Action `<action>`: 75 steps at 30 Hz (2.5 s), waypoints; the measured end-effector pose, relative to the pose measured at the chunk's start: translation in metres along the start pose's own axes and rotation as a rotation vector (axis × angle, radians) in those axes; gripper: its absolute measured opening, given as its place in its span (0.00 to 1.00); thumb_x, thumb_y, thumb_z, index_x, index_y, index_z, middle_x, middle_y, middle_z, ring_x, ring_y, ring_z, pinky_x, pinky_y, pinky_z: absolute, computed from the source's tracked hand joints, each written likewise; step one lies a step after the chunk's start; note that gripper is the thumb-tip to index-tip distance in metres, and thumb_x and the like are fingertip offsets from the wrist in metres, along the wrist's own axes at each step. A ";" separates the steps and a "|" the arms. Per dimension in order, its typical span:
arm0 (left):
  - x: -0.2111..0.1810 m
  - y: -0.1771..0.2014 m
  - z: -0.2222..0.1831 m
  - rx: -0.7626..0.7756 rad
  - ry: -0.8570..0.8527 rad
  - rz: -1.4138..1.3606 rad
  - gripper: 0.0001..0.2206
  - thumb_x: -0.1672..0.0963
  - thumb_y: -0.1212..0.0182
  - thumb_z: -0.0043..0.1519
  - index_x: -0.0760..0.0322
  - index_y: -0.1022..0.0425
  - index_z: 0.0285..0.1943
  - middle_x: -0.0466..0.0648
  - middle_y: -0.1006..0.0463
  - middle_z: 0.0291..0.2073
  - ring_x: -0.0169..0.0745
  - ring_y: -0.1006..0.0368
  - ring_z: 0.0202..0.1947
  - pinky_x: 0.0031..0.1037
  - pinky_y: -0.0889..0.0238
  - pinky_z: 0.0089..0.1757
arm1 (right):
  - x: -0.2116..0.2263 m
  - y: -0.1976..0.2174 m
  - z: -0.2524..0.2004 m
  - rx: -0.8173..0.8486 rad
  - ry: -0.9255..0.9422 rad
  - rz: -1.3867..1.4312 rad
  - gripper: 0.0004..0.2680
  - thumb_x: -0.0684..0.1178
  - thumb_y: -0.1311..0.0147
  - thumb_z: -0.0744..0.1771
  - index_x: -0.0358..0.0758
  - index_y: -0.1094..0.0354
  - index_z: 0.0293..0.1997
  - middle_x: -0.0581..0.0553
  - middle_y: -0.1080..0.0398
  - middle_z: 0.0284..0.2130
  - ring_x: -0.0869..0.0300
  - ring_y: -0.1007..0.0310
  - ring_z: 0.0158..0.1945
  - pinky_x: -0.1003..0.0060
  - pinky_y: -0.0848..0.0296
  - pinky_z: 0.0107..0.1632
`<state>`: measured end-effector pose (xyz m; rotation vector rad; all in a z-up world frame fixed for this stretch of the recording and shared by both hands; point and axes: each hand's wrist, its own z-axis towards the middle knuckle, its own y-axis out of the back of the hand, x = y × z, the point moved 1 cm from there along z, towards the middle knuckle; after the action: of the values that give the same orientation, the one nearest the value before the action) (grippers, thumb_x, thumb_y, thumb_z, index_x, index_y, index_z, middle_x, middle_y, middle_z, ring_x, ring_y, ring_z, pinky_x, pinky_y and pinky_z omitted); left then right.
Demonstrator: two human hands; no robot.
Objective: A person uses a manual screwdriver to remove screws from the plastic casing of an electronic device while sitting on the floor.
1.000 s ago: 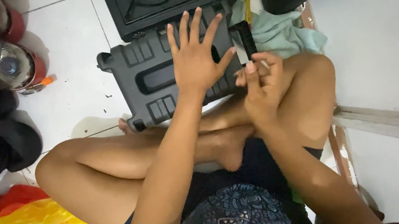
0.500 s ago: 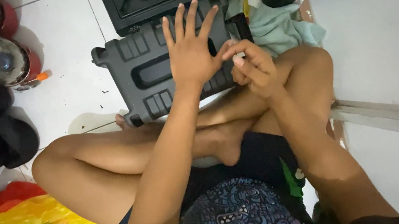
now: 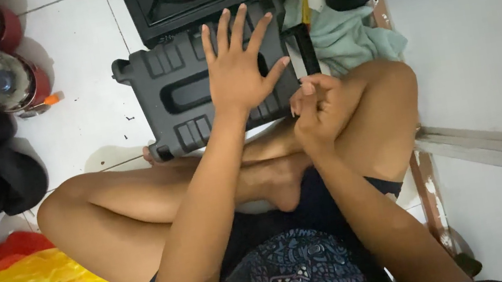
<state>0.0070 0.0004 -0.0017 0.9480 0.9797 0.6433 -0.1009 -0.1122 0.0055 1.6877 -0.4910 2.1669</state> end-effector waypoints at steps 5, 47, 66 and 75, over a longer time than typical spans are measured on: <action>-0.001 0.002 0.001 0.000 -0.004 0.019 0.33 0.37 0.43 0.64 0.41 0.37 0.77 0.49 0.43 0.76 0.54 0.54 0.76 0.57 0.71 0.70 | -0.013 0.010 0.003 0.215 -0.015 0.154 0.07 0.48 0.58 0.73 0.35 0.40 0.49 0.51 0.41 0.25 0.68 0.47 0.25 0.75 0.43 0.32; -0.006 0.003 0.014 -0.107 0.056 0.006 0.33 0.40 0.35 0.57 0.46 0.32 0.71 0.53 0.34 0.65 0.57 0.43 0.68 0.58 0.64 0.68 | -0.020 0.027 0.042 0.515 -0.284 0.371 0.11 0.36 0.49 0.69 0.36 0.41 0.57 0.49 0.39 0.22 0.66 0.46 0.19 0.75 0.40 0.26; -0.006 0.003 0.007 -0.125 0.054 -0.016 0.33 0.39 0.36 0.57 0.45 0.32 0.71 0.52 0.35 0.67 0.57 0.44 0.70 0.59 0.65 0.68 | -0.015 0.000 0.001 0.039 -0.029 0.036 0.05 0.45 0.58 0.73 0.39 0.48 0.53 0.51 0.41 0.25 0.69 0.47 0.20 0.75 0.44 0.24; -0.007 0.007 0.010 -0.077 0.063 -0.031 0.33 0.40 0.37 0.57 0.46 0.32 0.71 0.53 0.35 0.67 0.57 0.45 0.69 0.59 0.67 0.68 | -0.007 0.027 0.039 0.568 -0.287 0.062 0.02 0.41 0.46 0.68 0.34 0.32 0.41 0.55 0.39 0.19 0.71 0.47 0.21 0.79 0.46 0.30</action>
<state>0.0124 -0.0054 0.0094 0.8477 1.0165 0.6832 -0.0790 -0.1552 0.0064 2.3235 0.0198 2.2550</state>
